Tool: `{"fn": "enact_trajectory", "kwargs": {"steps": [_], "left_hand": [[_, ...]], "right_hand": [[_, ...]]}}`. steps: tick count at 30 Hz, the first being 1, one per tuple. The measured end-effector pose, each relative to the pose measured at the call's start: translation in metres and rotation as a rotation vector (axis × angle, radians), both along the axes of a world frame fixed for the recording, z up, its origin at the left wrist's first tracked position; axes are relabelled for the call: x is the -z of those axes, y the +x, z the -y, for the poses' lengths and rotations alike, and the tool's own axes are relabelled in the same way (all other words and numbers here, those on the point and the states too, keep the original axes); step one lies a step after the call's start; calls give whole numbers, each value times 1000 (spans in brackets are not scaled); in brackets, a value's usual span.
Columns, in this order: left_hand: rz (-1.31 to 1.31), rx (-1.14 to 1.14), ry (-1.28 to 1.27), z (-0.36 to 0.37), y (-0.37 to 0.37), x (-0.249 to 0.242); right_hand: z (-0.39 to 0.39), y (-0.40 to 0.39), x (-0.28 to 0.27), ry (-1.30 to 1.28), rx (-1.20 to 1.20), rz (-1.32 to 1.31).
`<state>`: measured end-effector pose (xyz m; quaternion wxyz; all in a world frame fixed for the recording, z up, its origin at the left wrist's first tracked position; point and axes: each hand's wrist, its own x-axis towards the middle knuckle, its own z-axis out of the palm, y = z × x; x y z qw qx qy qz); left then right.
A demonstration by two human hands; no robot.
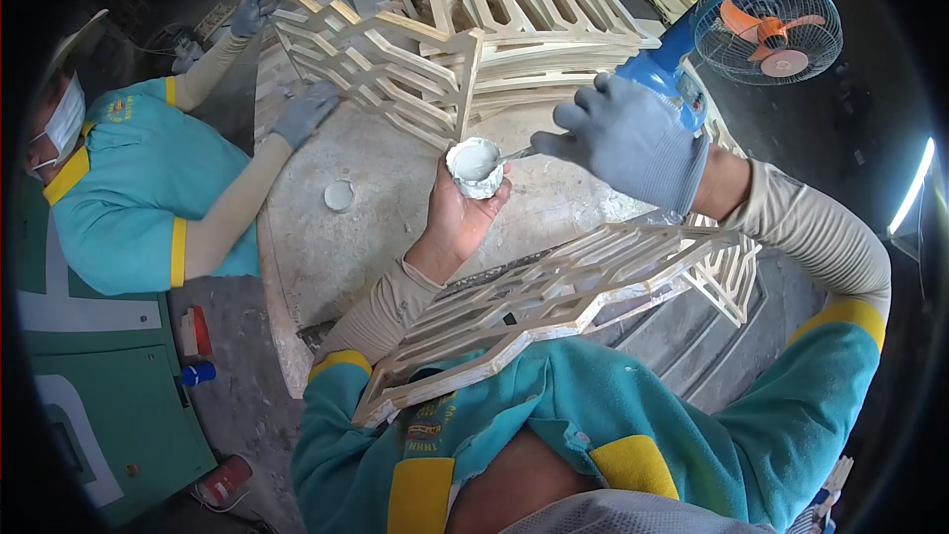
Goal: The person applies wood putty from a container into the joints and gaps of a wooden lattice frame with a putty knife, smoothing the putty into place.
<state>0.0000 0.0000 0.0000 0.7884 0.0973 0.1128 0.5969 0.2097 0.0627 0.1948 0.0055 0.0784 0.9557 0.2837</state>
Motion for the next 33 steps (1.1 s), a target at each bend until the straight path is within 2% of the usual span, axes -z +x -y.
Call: {"fn": "enact_trajectory", "kwargs": {"steps": [6,8,9,11,12,14,17,20,23,25,26,28,33], "left_hand": [[3,-44,-27,2,2,-10],[-31,-75,-26,1,9,-11],[-35,-74,-21,0,9,-13],[-57,-127,45,1,10,-21],[-66,-130,48,3,8,-27],[-132,-298,-34,8,6,-38],[-149,-386,59,2,1,-35],[-231,-491,14,8,10,-56],[-283,-485,70,10,8,-57],[-296,-494,77,11,7,-54],[-309,-499,85,11,7,-53],[-341,-514,91,11,7,-52],[-426,-512,144,10,10,-50]], "right_hand": [[-1,7,-20,-76,46,-31],[-2,10,-13,-506,216,-281],[-1,8,-7,-502,215,-286],[2,3,5,-952,434,-494],[4,2,11,-951,427,-502],[7,-1,21,-1011,460,-584],[11,-6,31,-932,425,-656],[21,-17,40,-803,340,-660],[21,-20,50,-681,259,-642],[23,-22,55,-401,223,-499],[22,-23,57,-401,221,-498],[22,-23,60,-164,148,-398],[21,-24,53,8,119,-305]]}}
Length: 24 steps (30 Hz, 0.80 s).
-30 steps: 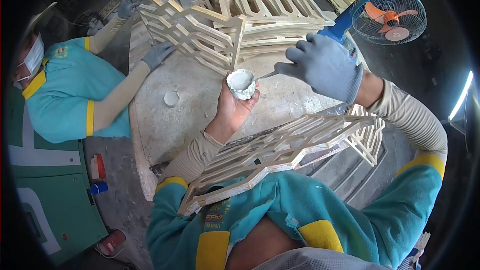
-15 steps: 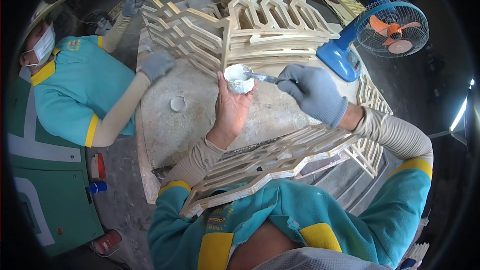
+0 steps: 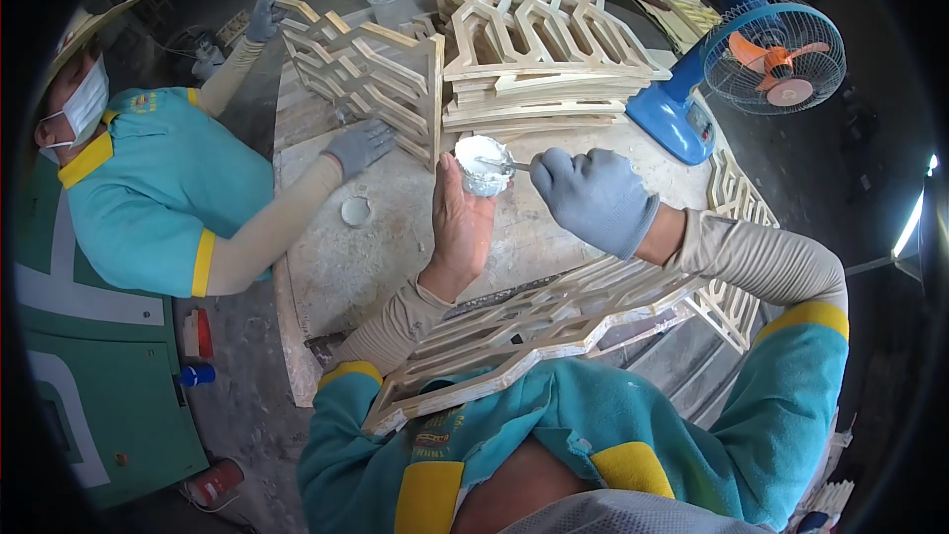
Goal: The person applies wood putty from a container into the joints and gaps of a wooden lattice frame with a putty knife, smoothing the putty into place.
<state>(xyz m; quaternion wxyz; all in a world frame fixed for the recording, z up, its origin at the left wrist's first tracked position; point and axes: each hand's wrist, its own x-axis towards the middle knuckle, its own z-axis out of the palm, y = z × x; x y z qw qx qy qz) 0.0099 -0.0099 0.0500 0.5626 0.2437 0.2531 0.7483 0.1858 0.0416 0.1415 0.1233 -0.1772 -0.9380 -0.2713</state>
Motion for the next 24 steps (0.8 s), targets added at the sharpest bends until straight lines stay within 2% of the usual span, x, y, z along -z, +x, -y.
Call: {"fn": "enact_trajectory", "kwargs": {"steps": [5,7,12,19,22,24], "left_hand": [[70,101,-11,-2,-2,-2],[128,129,-23,-4,-2,3],[260,144,-81,-11,-5,12],[276,96,-104,-16,-7,14],[226,83,-89,-16,-8,15],[183,68,-88,-16,-8,11]], "right_hand": [[-9,1,0,15,-26,-10],[-20,0,-4,-399,123,-169],[0,4,-10,-417,55,-185],[-10,8,-9,-201,-36,-11],[-8,8,-14,-267,44,27],[-6,7,-14,-508,58,-89]]}}
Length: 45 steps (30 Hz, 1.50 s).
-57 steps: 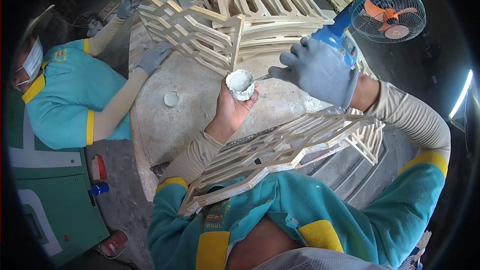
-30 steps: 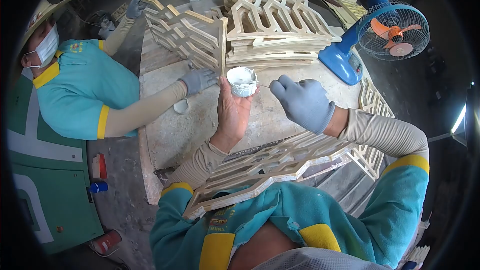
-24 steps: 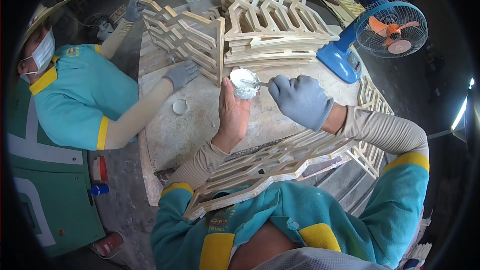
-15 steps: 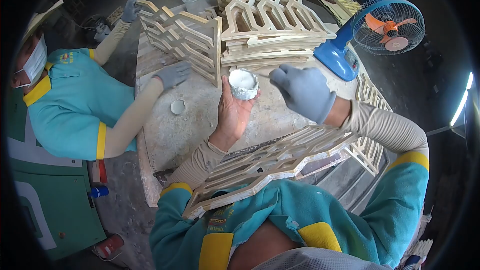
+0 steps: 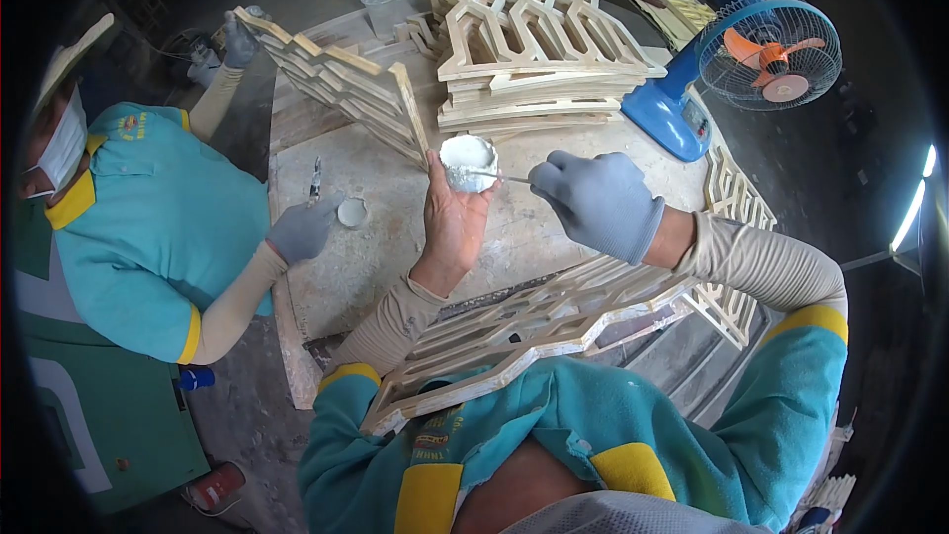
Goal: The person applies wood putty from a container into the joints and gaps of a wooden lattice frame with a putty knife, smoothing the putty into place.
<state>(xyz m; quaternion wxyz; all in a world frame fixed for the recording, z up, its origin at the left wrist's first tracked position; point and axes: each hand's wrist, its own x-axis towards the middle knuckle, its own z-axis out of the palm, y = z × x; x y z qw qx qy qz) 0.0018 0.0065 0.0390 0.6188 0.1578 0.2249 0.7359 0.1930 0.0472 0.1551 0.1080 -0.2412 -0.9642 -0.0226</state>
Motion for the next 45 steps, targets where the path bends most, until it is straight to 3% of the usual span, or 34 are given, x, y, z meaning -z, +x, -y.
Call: {"fn": "enact_trajectory", "kwargs": {"steps": [7,15,23,27,36,39,43,45], "left_hand": [[-113,-82,80,6,8,-5],[-257,-155,168,10,10,-4],[-304,-238,185,9,10,-3],[-303,-204,190,10,8,-5],[-211,-143,177,5,7,-6],[-231,-172,148,6,7,-5],[-155,-14,94,10,5,-9],[-110,32,63,9,5,-7]], "right_hand": [[6,-12,-1,88,89,-69],[6,-9,-5,83,65,131],[14,-11,-12,83,94,38],[11,-9,-8,111,66,149],[12,-5,-19,170,27,35],[10,-3,-18,217,32,111],[7,1,-20,215,3,114],[6,2,-18,385,-50,145]]}}
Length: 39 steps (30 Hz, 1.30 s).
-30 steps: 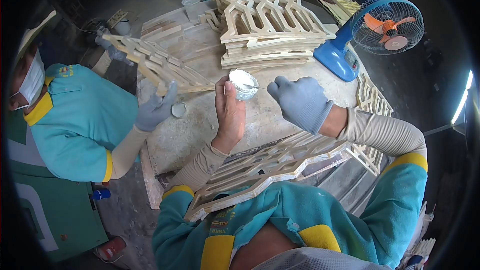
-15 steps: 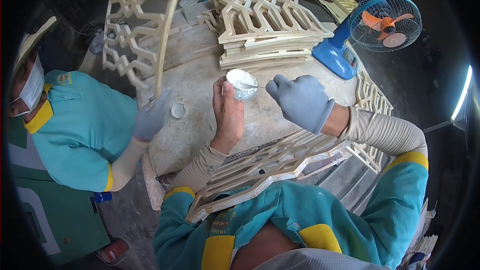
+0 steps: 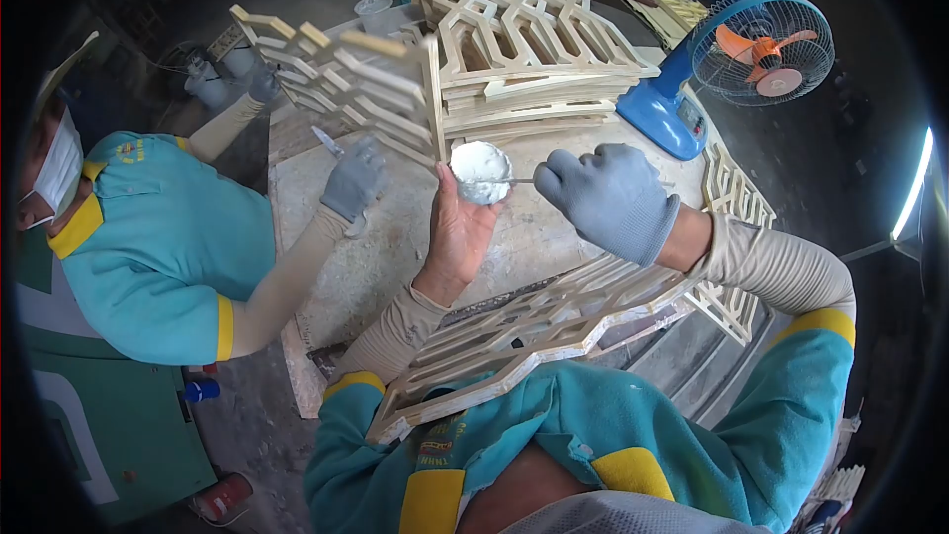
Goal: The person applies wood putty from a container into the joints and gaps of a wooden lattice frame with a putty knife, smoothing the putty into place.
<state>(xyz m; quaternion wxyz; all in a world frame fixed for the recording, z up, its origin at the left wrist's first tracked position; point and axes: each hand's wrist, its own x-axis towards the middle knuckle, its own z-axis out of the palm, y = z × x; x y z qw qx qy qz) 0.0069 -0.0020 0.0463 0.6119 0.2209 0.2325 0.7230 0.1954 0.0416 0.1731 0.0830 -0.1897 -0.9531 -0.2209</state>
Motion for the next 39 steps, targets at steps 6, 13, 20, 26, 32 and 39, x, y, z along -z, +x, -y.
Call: {"fn": "enact_trajectory", "kwargs": {"steps": [6,13,20,26,32,39], "left_hand": [[108,149,-27,4,2,-3],[108,302,33,4,2,-6],[295,281,-76,1,-2,-3],[300,462,34,1,-1,4],[251,375,-39,1,-2,-9],[269,451,-6,-1,-4,5]], "right_hand": [[-8,5,1,258,-202,-100],[-15,14,-5,163,-102,-49],[-9,18,-3,225,-248,-109],[-27,18,-3,275,-210,-71],[-19,17,-4,158,-219,-113],[-33,14,-6,266,-208,-59]]}}
